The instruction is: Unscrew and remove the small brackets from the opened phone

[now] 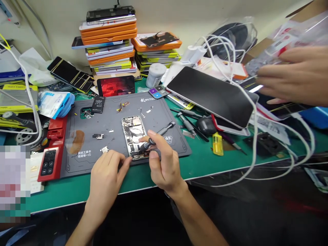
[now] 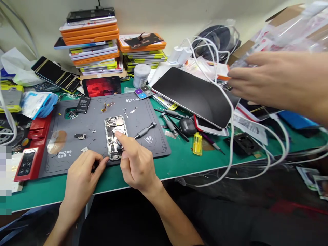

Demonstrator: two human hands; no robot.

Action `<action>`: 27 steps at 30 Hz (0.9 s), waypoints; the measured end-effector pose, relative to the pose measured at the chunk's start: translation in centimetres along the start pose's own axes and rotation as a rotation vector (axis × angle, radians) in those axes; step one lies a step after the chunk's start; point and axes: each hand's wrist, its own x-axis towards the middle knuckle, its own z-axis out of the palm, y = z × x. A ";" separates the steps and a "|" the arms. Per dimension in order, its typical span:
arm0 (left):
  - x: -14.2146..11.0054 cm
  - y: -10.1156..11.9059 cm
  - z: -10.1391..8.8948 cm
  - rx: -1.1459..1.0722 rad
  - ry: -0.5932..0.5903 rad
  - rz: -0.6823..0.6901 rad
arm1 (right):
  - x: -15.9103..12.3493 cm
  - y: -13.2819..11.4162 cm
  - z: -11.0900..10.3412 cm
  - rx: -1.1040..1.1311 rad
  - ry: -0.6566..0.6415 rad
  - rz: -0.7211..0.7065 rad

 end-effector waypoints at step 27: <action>-0.2 -0.4 -0.9 -0.123 0.001 0.048 | -0.2 -0.5 -0.8 0.398 0.325 0.246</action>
